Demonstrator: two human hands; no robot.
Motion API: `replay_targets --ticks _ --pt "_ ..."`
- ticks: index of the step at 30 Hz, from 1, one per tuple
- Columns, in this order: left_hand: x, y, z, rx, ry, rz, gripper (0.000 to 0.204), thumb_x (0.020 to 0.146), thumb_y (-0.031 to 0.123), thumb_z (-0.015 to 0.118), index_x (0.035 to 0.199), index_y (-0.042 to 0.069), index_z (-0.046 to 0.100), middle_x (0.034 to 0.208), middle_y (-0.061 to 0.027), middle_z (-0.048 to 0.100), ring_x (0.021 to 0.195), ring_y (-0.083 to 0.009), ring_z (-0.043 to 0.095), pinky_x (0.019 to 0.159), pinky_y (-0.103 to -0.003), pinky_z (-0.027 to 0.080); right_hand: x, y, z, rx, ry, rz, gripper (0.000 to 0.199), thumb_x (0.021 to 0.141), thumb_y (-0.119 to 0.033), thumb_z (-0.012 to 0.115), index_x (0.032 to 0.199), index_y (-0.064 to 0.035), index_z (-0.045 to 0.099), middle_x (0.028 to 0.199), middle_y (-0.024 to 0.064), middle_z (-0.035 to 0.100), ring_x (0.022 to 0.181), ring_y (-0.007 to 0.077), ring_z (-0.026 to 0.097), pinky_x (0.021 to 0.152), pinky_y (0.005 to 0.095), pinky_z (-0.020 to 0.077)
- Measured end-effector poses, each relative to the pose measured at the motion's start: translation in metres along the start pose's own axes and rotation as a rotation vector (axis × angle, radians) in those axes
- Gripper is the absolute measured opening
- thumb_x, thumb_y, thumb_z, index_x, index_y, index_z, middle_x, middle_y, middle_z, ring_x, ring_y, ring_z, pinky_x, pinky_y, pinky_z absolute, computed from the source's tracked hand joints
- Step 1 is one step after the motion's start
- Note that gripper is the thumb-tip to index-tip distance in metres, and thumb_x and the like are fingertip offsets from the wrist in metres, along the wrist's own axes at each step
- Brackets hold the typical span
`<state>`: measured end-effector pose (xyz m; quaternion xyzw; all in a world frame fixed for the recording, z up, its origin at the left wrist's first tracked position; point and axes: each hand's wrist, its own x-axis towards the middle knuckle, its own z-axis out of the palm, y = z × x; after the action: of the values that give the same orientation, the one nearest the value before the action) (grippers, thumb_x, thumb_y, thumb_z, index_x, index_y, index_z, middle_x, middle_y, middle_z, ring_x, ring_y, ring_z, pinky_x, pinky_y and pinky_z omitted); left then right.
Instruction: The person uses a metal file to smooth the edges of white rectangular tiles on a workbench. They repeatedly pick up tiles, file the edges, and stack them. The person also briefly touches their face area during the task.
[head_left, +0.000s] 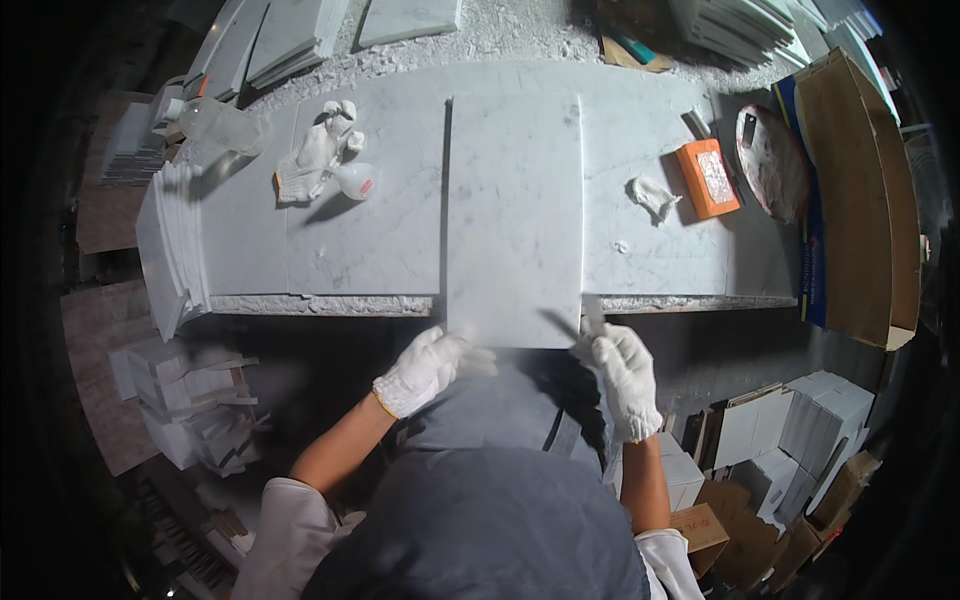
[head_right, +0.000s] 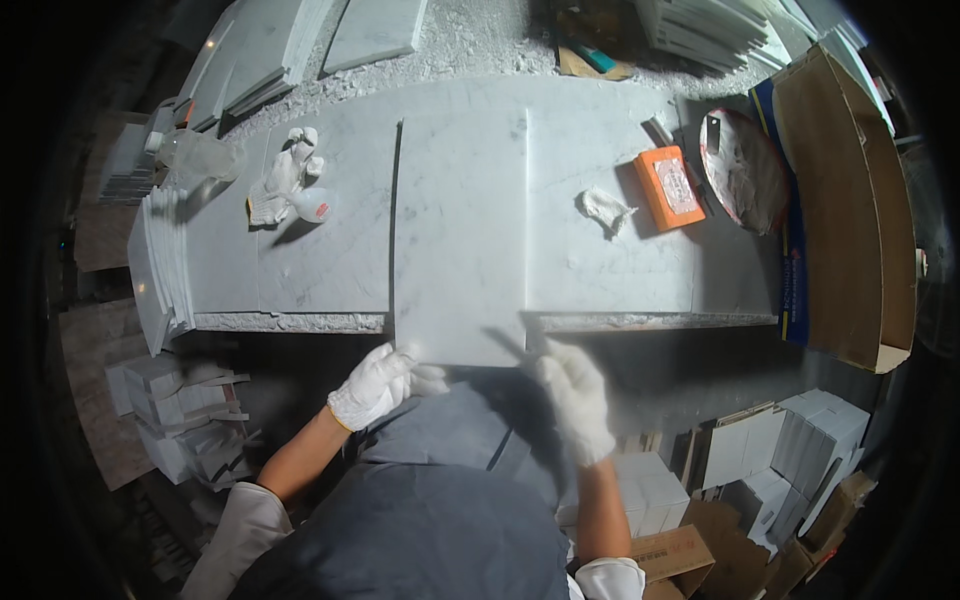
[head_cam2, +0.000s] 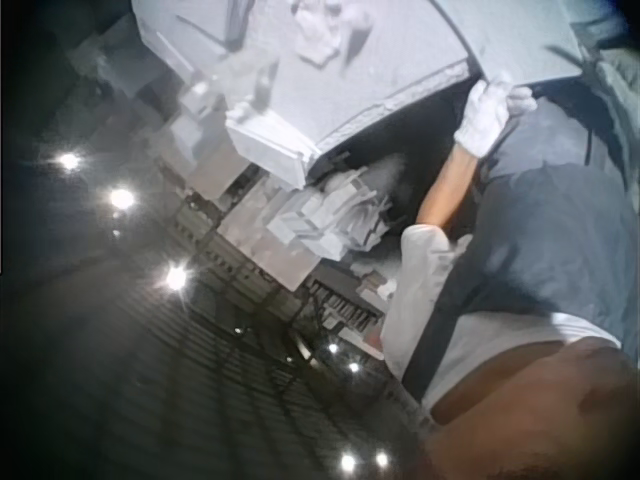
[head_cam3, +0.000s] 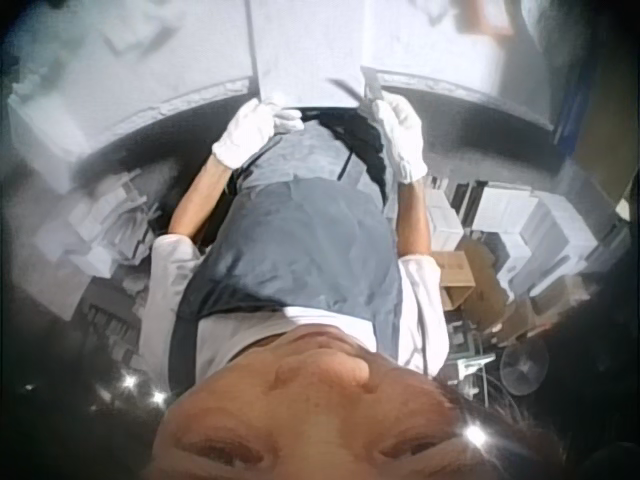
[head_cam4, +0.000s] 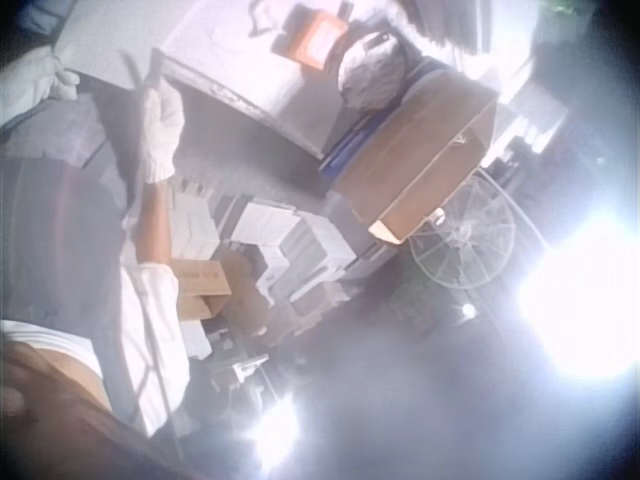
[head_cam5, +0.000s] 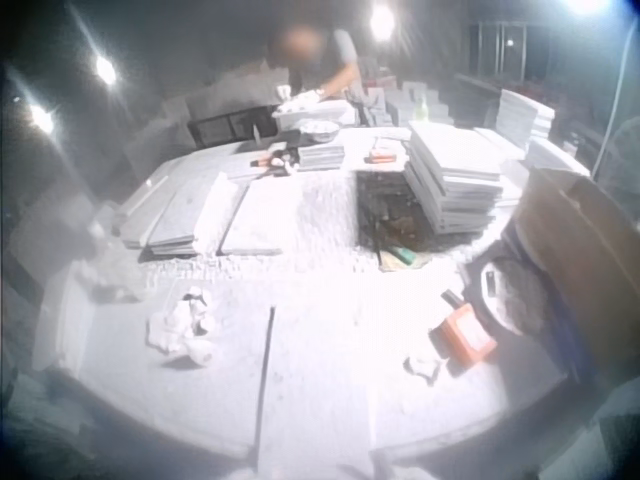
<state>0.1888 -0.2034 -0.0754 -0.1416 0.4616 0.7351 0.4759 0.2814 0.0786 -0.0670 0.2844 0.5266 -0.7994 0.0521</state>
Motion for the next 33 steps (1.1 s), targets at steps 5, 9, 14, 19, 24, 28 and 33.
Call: replay_targets --ticks 5,9,14,19,24,28,33 --pt "0.005 -0.007 -0.002 -0.088 -0.092 -0.028 0.045 0.097 0.030 0.068 0.125 -0.003 0.057 0.123 -0.0264 0.066 0.113 -0.0381 0.068 0.103 -0.049 0.052 -0.007 -0.001 0.023 0.012 -0.117 0.065 0.030 0.098 -0.028 0.071 0.111 -0.0021 0.067 0.102 0.0019 0.068 0.093 0.0098 0.061 0.084 0.0275 0.0489" --pt "0.005 -0.018 -0.016 -0.119 -0.196 -0.007 0.033 0.096 0.020 0.068 0.121 -0.002 0.061 0.128 -0.0261 0.065 0.117 -0.0389 0.066 0.103 -0.047 0.051 0.000 0.006 0.036 0.017 -0.006 0.064 0.026 0.098 -0.024 0.071 0.111 -0.0025 0.068 0.099 0.0007 0.070 0.087 0.0074 0.061 0.080 0.0244 0.0505" --pt "0.013 -0.065 -0.051 -0.316 -0.253 0.031 0.024 0.096 0.007 0.064 0.119 0.000 0.066 0.126 -0.0175 0.068 0.109 -0.0282 0.070 0.092 -0.034 0.054 -0.007 0.003 0.038 0.005 -0.020 0.084 0.022 0.099 -0.024 0.069 0.109 -0.0035 0.067 0.098 -0.0013 0.068 0.083 0.0047 0.058 0.077 0.0216 0.0487" --pt "0.034 -0.101 -0.060 0.241 -0.126 0.417 0.033 0.095 0.007 0.063 0.127 0.002 0.063 0.133 -0.0070 0.065 0.116 -0.0163 0.064 0.094 -0.030 0.052 -0.015 -0.013 0.047 -0.041 -0.062 0.092 0.021 0.101 -0.021 0.065 0.111 -0.0029 0.066 0.100 0.0000 0.068 0.088 0.0066 0.059 0.083 0.0243 0.0498" --pt "0.026 -0.087 -0.015 0.915 0.264 0.558 0.039 0.092 0.006 0.064 0.131 0.005 0.060 0.129 -0.0050 0.064 0.116 -0.0177 0.062 0.098 -0.032 0.051 -0.022 -0.032 0.051 0.046 -0.061 0.119 0.017 0.100 -0.017 0.063 0.112 -0.0042 0.064 0.106 0.0037 0.066 0.093 0.0144 0.066 0.090 0.0336 0.0550" --pt "0.006 -0.047 0.021 0.737 0.398 0.539 0.052 0.076 -0.003 0.065 0.127 0.005 0.062 0.131 -0.0120 0.064 0.114 -0.0312 0.065 0.092 -0.037 0.055 -0.028 -0.049 0.049 0.052 -0.079 0.147 0.023 0.097 -0.022 0.070 0.109 -0.0039 0.064 0.102 0.0032 0.066 0.088 0.0132 0.063 0.084 0.0327 0.0545" --pt "-0.006 -0.001 0.039 -0.295 0.477 0.326 0.052 0.067 -0.008 0.071 0.117 0.002 0.065 0.118 -0.0224 0.067 0.106 -0.0372 0.067 0.091 -0.037 0.055 -0.025 -0.062 0.041 0.006 -0.218 0.029 0.024 0.098 -0.020 0.067 0.111 0.0005 0.066 0.105 0.0050 0.070 0.089 0.0108 0.062 0.081 0.0276 0.0515"
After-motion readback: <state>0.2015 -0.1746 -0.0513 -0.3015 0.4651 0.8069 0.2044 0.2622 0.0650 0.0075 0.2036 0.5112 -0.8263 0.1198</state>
